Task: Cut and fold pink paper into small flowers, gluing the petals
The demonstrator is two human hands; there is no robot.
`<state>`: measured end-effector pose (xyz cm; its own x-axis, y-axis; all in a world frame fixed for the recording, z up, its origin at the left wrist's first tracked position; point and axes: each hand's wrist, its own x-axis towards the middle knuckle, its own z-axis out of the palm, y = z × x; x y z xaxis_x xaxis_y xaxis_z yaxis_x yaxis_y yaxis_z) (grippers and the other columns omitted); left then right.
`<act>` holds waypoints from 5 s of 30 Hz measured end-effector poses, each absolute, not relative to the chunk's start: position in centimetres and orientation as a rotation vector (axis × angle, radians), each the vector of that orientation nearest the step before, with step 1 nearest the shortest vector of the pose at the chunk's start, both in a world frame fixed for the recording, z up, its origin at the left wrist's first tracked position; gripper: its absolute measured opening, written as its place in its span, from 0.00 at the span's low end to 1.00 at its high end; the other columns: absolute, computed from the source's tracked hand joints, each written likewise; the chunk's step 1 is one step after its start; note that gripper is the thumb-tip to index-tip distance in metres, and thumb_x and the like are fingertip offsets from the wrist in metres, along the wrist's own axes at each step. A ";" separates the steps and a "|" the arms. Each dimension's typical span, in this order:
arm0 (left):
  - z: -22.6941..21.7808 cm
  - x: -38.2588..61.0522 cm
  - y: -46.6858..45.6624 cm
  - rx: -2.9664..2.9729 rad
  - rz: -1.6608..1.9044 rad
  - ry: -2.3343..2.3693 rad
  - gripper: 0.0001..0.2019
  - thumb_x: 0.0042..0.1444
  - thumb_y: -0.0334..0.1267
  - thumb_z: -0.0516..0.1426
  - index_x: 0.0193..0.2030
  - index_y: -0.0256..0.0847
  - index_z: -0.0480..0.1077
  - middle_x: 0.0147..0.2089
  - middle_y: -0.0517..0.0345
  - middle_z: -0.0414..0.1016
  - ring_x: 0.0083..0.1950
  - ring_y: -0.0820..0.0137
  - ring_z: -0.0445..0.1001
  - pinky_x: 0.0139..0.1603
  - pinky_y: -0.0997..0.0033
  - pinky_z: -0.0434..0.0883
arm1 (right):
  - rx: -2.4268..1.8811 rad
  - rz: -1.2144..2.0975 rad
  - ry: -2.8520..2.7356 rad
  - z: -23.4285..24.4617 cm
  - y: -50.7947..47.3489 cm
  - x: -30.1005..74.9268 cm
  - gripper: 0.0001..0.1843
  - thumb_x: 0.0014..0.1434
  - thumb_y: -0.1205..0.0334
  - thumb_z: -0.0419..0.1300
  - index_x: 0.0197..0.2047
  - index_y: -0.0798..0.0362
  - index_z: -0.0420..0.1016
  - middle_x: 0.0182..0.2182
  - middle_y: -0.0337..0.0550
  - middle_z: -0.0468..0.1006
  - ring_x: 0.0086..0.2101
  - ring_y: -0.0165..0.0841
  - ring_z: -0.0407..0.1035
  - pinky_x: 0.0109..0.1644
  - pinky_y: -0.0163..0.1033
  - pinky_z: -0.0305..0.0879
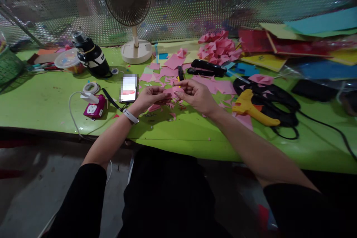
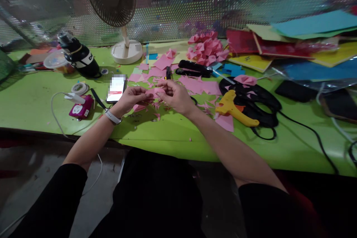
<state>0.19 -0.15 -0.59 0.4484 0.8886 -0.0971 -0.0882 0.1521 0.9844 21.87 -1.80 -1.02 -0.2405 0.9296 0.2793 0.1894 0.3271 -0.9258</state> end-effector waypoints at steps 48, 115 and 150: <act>0.1 -0.1 0.2 1.110 0.863 1.055 0.08 0.55 0.35 0.68 0.37 0.32 0.76 0.33 0.55 0.82 0.31 0.76 0.80 0.43 0.71 0.79 | -1.365 1.015 -1.665 1.7 2.7 27.2 0.11 0.56 0.68 0.66 0.45 0.54 0.79 0.36 0.47 0.82 0.38 0.39 0.78 0.51 0.52 0.76; -0.5 3.5 -4.5 1.064 0.437 1.061 0.09 0.53 0.31 0.68 0.25 0.35 0.75 0.29 0.53 0.82 0.30 0.74 0.80 0.38 0.72 0.79 | -1.372 0.451 -2.528 0.6 -7.5 28.4 0.26 0.59 0.44 0.63 0.59 0.40 0.76 0.48 0.48 0.82 0.46 0.49 0.75 0.47 0.51 0.72; 0.0 5.3 -5.6 0.997 0.462 1.208 0.08 0.58 0.25 0.64 0.30 0.33 0.70 0.27 0.54 0.78 0.29 0.73 0.79 0.46 0.62 0.78 | -1.536 0.233 -2.336 -1.2 -2.6 20.3 0.29 0.69 0.59 0.46 0.69 0.57 0.66 0.70 0.56 0.60 0.70 0.54 0.49 0.72 0.66 0.45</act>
